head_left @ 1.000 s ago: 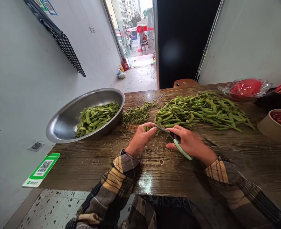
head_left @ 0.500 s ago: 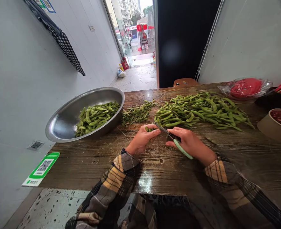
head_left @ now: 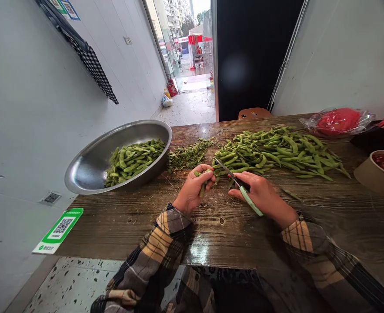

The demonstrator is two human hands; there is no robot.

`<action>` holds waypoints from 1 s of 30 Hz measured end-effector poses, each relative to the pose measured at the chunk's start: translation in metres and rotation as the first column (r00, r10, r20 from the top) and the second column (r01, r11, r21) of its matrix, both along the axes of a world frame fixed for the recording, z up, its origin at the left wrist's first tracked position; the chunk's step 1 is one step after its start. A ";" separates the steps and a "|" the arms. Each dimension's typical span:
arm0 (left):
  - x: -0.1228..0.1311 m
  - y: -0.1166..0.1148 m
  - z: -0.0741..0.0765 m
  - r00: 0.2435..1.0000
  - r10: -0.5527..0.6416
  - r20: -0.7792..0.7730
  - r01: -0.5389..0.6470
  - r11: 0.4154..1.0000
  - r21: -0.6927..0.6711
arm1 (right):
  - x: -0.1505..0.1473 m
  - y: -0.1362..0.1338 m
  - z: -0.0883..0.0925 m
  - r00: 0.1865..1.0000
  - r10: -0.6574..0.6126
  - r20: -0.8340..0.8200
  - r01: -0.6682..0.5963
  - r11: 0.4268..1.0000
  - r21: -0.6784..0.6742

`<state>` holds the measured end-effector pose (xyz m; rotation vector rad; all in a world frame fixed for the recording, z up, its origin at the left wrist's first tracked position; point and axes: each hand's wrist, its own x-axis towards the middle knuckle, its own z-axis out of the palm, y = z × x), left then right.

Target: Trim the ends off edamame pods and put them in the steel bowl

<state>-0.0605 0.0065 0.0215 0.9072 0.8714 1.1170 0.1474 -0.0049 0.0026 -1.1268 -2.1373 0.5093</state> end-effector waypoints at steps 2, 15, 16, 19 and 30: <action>-0.001 0.000 0.000 0.999 -0.008 0.052 0.009 1.000 -0.012 | 0.000 0.000 -0.001 1.000 -0.003 0.007 0.003 1.000 0.018; 0.014 -0.006 -0.006 0.997 -0.032 0.071 0.031 0.999 0.012 | -0.007 -0.008 0.004 0.989 -0.037 0.145 0.027 0.997 0.066; 0.015 -0.006 -0.006 0.997 -0.034 0.067 0.033 0.999 0.016 | -0.007 -0.008 0.004 0.988 -0.040 0.150 0.031 0.998 0.063; 0.017 -0.008 -0.007 0.998 -0.020 0.059 0.020 1.000 0.000 | -0.008 -0.009 0.004 0.987 -0.034 0.155 0.026 0.998 0.050; 0.022 -0.013 -0.002 0.993 -0.056 0.103 0.059 0.998 -0.030 | -0.011 -0.009 -0.004 0.999 -0.004 0.037 0.001 0.997 0.073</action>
